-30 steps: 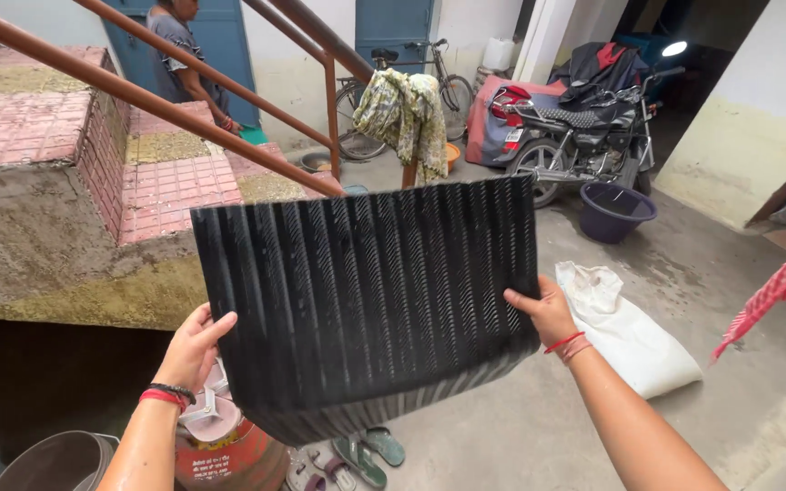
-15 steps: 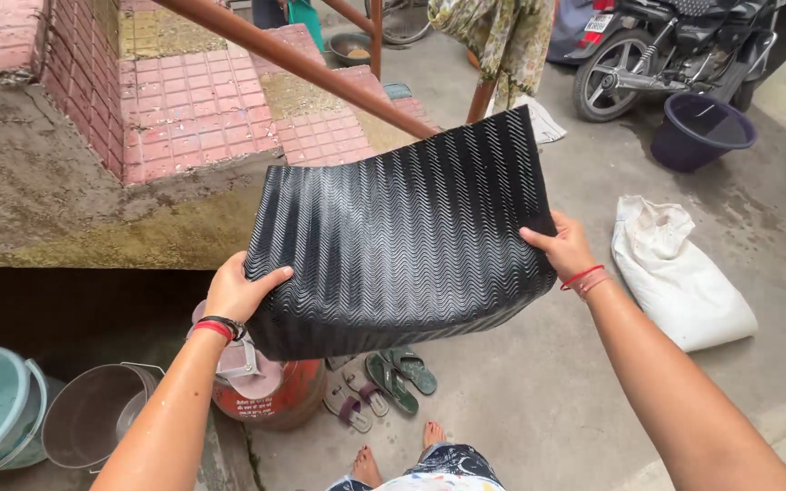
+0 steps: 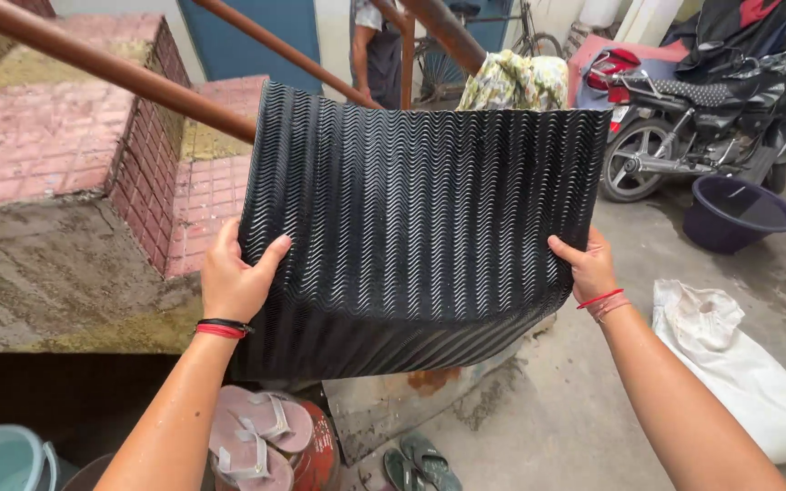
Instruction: Scrubbing and rinsing a rubber floor mat and a plastic container in a bathroom.
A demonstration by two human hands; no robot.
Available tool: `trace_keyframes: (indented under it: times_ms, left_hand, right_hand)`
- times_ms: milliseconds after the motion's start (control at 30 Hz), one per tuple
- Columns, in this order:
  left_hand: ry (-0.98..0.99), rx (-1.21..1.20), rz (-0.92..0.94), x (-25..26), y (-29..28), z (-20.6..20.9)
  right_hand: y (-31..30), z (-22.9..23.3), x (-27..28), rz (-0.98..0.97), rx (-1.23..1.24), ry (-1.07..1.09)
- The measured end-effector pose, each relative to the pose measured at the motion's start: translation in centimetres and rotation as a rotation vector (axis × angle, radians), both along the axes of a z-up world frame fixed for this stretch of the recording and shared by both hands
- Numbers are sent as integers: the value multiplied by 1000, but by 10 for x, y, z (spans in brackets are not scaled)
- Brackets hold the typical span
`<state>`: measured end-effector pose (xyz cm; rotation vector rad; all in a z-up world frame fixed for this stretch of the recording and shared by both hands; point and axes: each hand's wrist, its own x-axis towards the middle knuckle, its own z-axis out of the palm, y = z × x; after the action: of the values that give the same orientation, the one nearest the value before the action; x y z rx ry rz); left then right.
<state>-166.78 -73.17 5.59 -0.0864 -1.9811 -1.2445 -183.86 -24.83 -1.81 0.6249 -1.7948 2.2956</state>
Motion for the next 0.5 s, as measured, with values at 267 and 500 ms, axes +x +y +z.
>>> trace_keyframes:
  times_ms: [267,500]
  left_hand:
    - [65,-141,235,-69,-15,123]
    - [276,-285,372,-153,-40,204]
  right_hand:
    - [-36,64,-87,-65,-151,127]
    - [-86,118,-205,28,-337,265]
